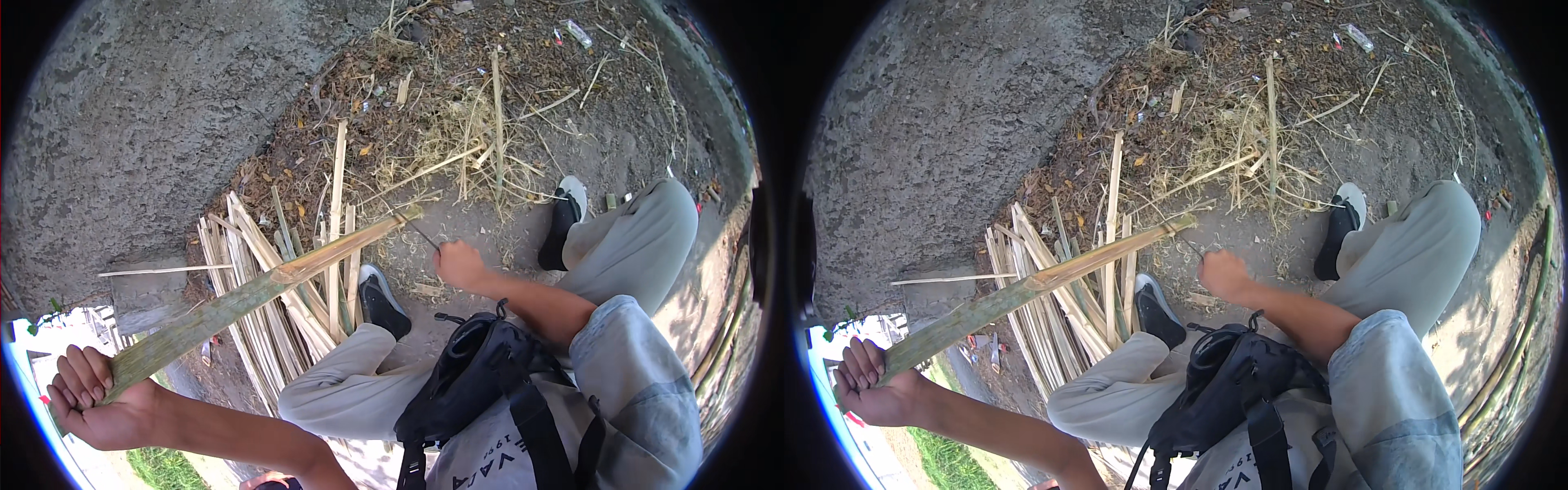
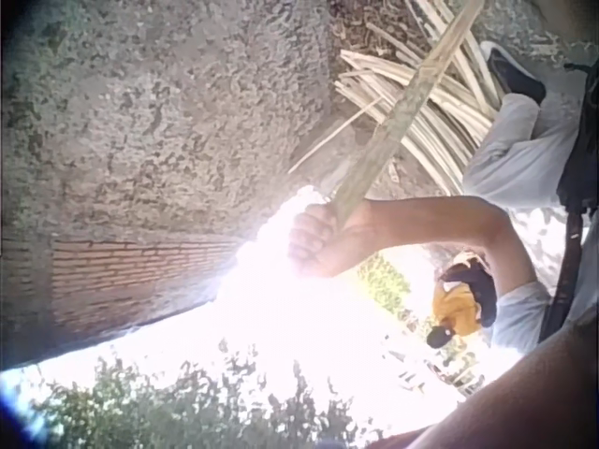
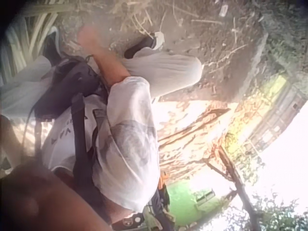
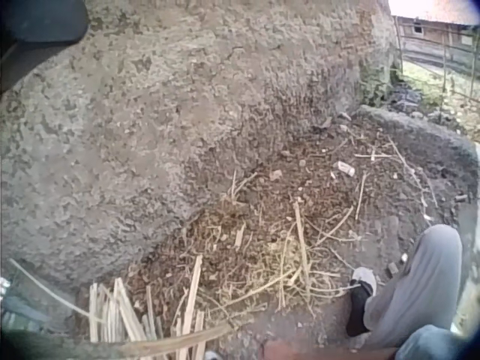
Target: The person peels and trims bamboo strips by hand and with a knife, then carves a bamboo stalk along its length using the knife.
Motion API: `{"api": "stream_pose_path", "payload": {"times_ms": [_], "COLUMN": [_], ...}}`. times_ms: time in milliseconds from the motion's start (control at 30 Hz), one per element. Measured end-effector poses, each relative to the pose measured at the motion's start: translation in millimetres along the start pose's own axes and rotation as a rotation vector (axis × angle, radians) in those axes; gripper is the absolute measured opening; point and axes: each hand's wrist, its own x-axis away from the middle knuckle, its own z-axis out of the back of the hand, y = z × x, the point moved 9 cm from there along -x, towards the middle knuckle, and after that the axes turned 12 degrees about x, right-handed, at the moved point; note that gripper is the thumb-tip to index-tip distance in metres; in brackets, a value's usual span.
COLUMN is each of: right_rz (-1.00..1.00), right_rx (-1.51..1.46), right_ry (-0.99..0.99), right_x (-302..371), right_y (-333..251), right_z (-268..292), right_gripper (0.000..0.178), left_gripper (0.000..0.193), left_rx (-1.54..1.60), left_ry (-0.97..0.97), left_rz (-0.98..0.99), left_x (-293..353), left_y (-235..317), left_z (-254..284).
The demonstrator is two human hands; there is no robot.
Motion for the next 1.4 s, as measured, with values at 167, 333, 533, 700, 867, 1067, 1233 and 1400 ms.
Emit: {"api": "stream_pose_path", "payload": {"times_ms": [167,333,533,700,867,1067,1233,1400], "right_rz": [0.146,0.359,0.497,0.486,0.578,0.58,0.528,0.522], "right_rx": [-0.124,-0.04,0.217,-0.453,-0.494,-0.522,-0.433,-0.395], "right_ry": [-0.044,0.084,0.209,0.125,0.231,0.211,0.225,0.088], "right_x": [23.2,39.0,77.1,129.8,136.4,145.9,124.6,132.3], "right_y": [-46.9,-82.1,-106.3,-149.1,-168.5,-175.6,-165.0,-161.8], "right_z": [42.2,103.0,198.1,227.6,184.8,190.7,173.5,173.7], "right_gripper": [0.04,0.034,0.033,0.038,0.043,0.048,0.05,0.053], "left_gripper": [0.039,0.039,0.032,0.032,0.031,0.029,0.03,0.032], "left_rx": [0.072,0.08,-0.019,-0.041,-0.091,-0.115,-0.134,-0.077], "left_ry": [-0.034,-0.005,0.133,0.172,0.174,0.196,0.214,0.181], "left_rz": [0.027,0.015,-0.017,-0.054,-0.062,-0.072,-0.081,-0.053], "left_x": [2.5,0.1,4.1,6.9,10.2,13.7,14.7,6.0], "left_y": [-12.3,-15.9,-27.7,-31.5,-32.9,-31.0,-29.5,-25.3], "left_z": [-8.5,-17.5,-38.0,-52.8,-72.6,-72.4,-69.6,-43.5]}}
